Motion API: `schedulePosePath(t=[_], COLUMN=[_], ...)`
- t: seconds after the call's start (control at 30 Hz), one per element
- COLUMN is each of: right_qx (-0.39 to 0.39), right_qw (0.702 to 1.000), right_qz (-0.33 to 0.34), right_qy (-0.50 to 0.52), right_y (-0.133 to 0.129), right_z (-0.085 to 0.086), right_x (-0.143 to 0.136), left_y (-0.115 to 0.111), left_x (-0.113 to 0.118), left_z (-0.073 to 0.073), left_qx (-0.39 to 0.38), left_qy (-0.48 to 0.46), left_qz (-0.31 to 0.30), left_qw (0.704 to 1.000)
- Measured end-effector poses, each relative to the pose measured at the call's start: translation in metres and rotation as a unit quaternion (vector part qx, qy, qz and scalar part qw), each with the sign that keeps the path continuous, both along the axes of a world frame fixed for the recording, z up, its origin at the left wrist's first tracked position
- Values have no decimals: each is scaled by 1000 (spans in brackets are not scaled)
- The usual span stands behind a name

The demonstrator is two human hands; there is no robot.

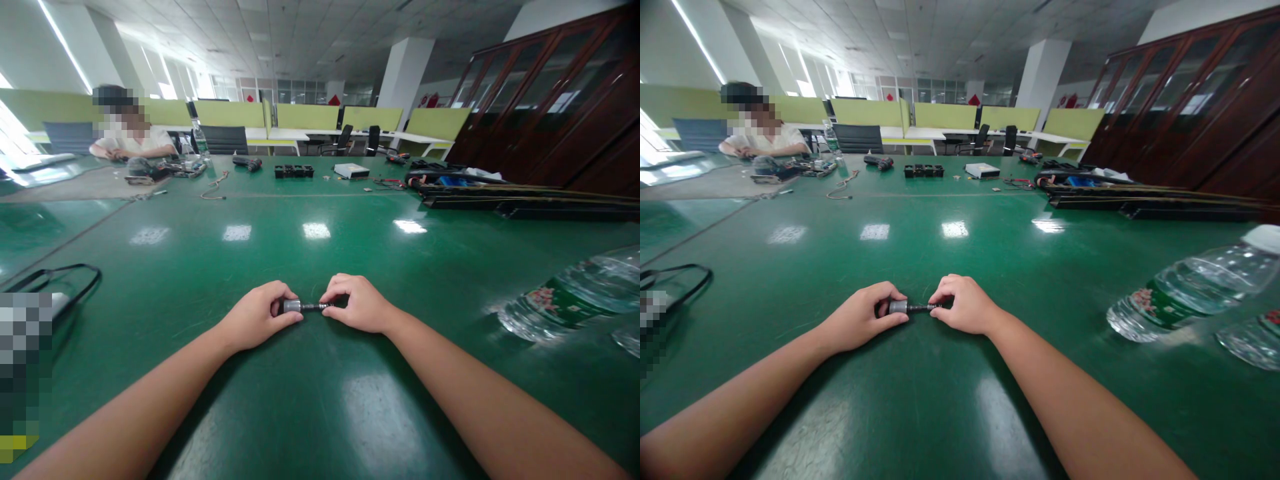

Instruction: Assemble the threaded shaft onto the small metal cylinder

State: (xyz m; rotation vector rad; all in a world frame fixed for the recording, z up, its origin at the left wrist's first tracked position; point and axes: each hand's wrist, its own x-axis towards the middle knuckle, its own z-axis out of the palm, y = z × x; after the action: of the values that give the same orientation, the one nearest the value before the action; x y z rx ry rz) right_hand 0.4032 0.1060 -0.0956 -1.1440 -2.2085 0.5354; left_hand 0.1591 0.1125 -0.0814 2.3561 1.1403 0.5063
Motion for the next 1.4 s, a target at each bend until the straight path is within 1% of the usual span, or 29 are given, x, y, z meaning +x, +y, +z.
schedulePosePath(t=[0.2,0.4,0.6,0.83,0.97,1.03,1.1,1.2,1.3,1.4], right_qx=[-4,-15,-30,-26,-22,-28,-47,-77,-91,-73], right_qw=[1000,1000,999,999,1000,999,996,990,988,993], right_qz=[3,-25,-12,-4,-1,6,20,36,37,31], right_qy=[-9,-12,-23,-22,-6,26,75,109,120,92], right_y=[0,2,2,0,-1,-3,-5,-7,-7,-8], right_z=[3,4,3,3,2,1,0,-2,-2,-2], right_x=[5,14,11,10,4,-1,-6,-12,-13,-13], left_y=[1,1,1,1,1,1,1,0,0,1], left_x=[-1,-1,-2,-2,-1,-1,-2,-1,-1,-1], left_z=[-1,-1,-2,-2,-3,-3,-2,-1,-1,-2], left_qx=[-9,-11,-11,-8,-9,-8,-7,-9,-9,-8], left_qy=[-2,1,2,2,3,3,2,0,3,6], left_qz=[-2,-3,3,-1,-3,-2,-1,-2,0,2], left_qw=[1000,1000,1000,1000,1000,1000,1000,1000,1000,1000])
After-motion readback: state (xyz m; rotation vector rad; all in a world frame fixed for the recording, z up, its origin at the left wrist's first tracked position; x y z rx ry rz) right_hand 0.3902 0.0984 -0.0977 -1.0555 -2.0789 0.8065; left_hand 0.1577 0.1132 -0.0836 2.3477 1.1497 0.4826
